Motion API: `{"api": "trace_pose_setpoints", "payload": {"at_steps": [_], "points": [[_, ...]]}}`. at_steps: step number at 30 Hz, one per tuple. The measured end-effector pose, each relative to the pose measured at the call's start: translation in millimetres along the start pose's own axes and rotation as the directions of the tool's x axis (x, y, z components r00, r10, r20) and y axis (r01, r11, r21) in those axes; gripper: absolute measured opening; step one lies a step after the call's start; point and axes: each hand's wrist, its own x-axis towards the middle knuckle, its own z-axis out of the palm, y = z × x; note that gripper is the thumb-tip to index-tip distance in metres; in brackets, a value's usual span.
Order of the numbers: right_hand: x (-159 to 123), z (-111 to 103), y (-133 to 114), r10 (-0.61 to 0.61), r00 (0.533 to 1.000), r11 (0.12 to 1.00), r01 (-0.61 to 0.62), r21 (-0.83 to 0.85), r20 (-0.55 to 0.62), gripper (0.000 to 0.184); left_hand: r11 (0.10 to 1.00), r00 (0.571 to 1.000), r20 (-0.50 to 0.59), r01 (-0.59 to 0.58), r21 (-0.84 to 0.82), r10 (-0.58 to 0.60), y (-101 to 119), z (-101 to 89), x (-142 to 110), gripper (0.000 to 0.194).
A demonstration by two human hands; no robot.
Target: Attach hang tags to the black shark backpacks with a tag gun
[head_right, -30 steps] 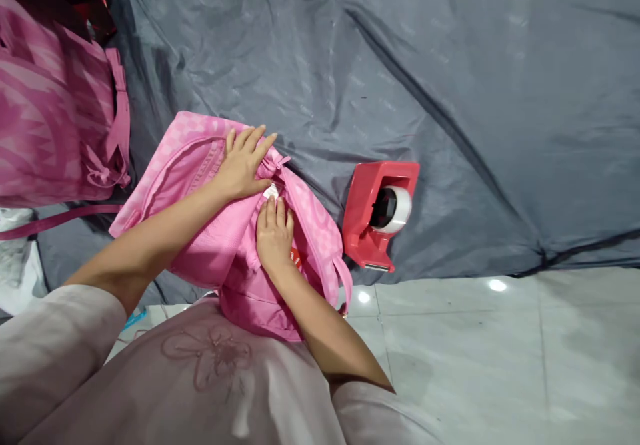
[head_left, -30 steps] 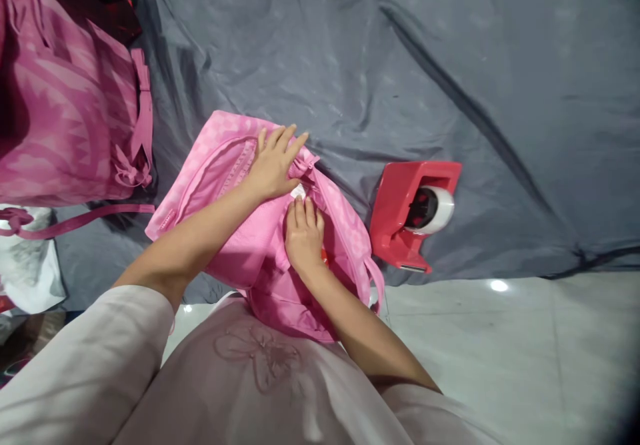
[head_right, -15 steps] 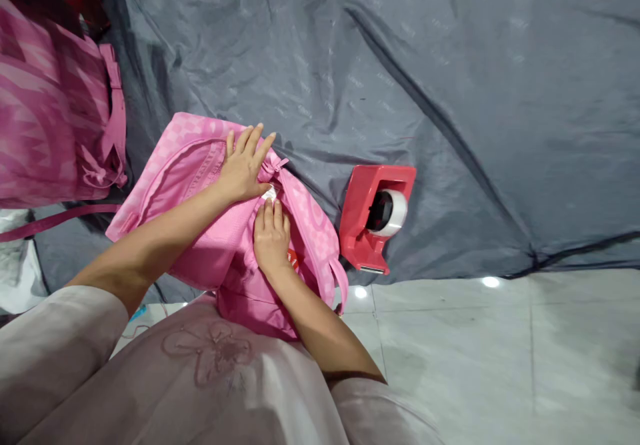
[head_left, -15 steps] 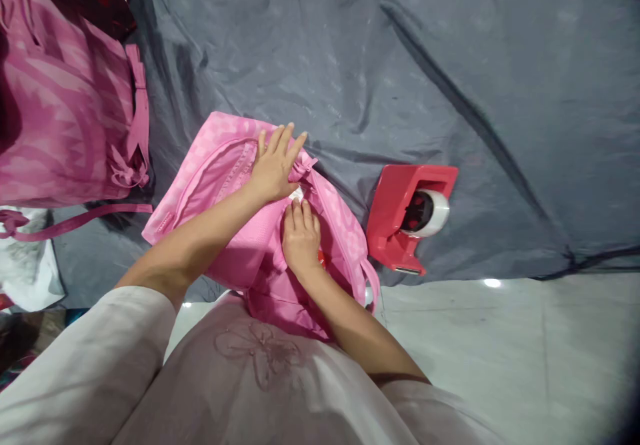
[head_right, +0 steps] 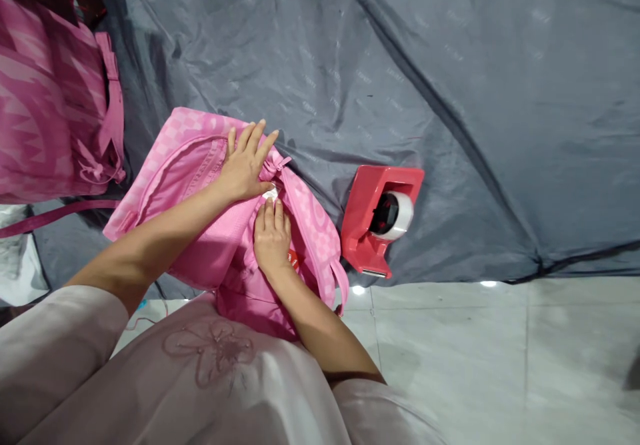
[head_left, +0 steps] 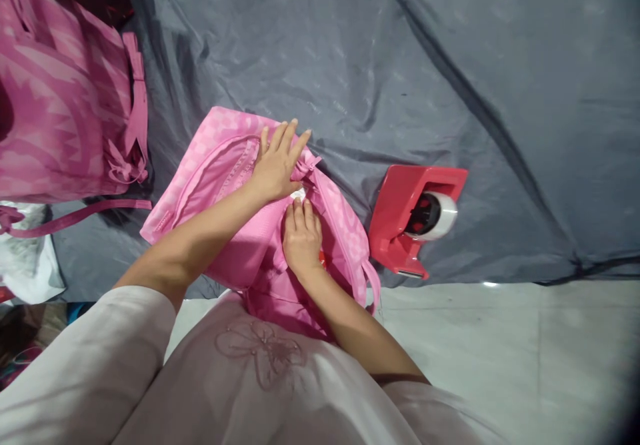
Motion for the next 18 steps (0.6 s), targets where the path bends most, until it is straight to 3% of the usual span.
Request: {"api": "trace_pose_setpoints", "payload": {"at_steps": [18], "points": [[3.7,-2.6,-1.6,0.028,0.992,1.000,-0.027,-0.010,0.120,0.043,1.000,1.000,0.014,-0.006,-0.010,0.006,-1.1,-3.6,-1.9,0.111]]}}
